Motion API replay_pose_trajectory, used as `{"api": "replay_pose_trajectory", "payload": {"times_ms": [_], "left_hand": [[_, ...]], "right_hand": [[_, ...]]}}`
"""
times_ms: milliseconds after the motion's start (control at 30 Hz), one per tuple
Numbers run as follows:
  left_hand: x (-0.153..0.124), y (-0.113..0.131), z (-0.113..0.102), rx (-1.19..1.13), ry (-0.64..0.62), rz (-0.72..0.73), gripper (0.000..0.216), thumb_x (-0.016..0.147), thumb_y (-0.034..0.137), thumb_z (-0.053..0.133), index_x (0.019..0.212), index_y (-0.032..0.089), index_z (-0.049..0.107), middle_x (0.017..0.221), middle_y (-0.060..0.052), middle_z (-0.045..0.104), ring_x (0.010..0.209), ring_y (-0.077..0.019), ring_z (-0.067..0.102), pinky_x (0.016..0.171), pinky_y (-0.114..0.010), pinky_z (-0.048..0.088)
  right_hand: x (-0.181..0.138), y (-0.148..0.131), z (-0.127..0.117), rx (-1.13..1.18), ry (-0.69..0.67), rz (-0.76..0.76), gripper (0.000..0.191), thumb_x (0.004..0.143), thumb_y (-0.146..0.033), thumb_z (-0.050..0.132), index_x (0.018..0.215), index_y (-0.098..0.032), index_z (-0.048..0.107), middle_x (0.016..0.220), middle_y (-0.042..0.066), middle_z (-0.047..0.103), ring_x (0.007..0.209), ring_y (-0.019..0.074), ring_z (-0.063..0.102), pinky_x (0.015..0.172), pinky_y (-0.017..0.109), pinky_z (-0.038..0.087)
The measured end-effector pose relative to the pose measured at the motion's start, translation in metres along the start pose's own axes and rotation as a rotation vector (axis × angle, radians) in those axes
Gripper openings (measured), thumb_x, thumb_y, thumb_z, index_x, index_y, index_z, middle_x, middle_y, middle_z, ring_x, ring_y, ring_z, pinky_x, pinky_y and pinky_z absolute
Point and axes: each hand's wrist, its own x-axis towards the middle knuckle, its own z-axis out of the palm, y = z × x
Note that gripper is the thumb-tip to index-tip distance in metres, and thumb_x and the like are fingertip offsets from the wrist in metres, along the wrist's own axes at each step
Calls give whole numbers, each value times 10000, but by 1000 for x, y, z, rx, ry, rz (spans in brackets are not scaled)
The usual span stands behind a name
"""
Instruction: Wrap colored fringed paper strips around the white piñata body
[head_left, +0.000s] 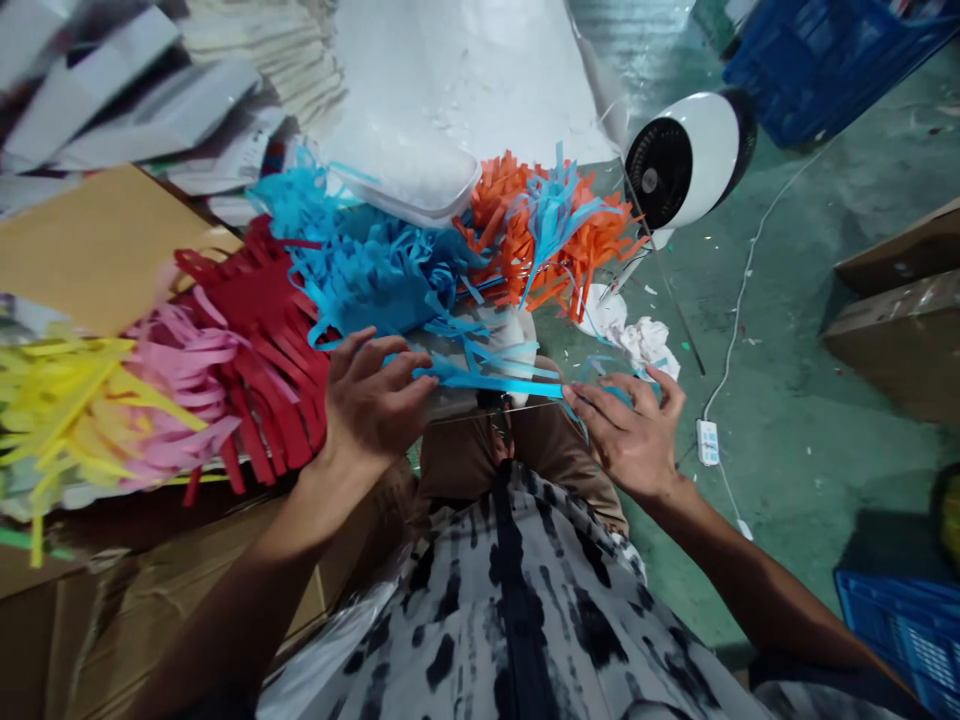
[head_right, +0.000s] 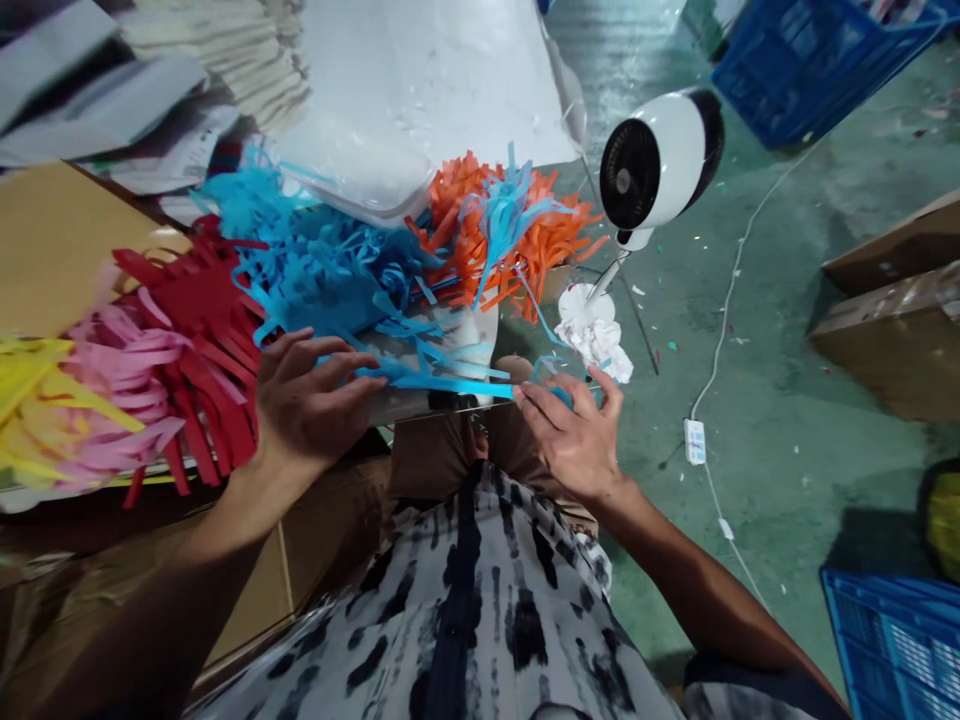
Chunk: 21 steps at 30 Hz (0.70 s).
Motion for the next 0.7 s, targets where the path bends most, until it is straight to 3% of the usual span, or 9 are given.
{"api": "replay_pose_trajectory", "payload": {"times_ms": [100, 233, 333, 533, 700], "left_hand": [[14, 24, 3, -77, -19, 24, 205, 975, 170, 607, 1053, 287, 757, 1115, -28, 781, 1126, -266, 619, 1037, -487, 471], [37, 55, 25, -262, -237, 90, 168, 1037, 206, 565, 1046, 213, 732, 1054, -59, 765, 1003, -227, 635, 903, -383, 520], [42, 55, 37, -267, -281, 108, 170, 1051, 197, 544, 991, 199, 704, 1014, -57, 743, 947, -223, 618, 860, -357, 514], [38, 49, 44, -231, -245, 116, 169, 1056, 176, 528, 993, 176, 685, 1014, -76, 731, 936, -235, 606, 839, -373, 487], [40, 49, 41, -221, -280, 17, 187, 1067, 268, 542, 994, 188, 694, 1007, -67, 740, 949, -245, 610, 850, -397, 457]], "right_hand": [[2, 0, 0, 44, -40, 12, 380, 926, -183, 663, 1257, -359, 729, 1180, -40, 808, 1198, 263, 625, 1156, 543, 228], [6, -2, -3, 77, -59, 23, 320, 934, -255, 627, 1217, -339, 751, 1180, -33, 806, 1216, 293, 605, 1171, 569, 218], [12, -7, -6, 102, -86, 78, 291, 955, -297, 605, 1206, -323, 749, 1176, -17, 796, 1243, 300, 590, 1197, 577, 210], [29, -20, 2, 171, -115, 184, 189, 1040, -341, 571, 1073, -299, 751, 1084, 13, 752, 1178, 258, 589, 1198, 508, 258], [33, -22, 7, 136, -154, 230, 206, 1059, -334, 524, 992, -253, 702, 996, 42, 718, 1105, 261, 568, 1151, 482, 277]]}}
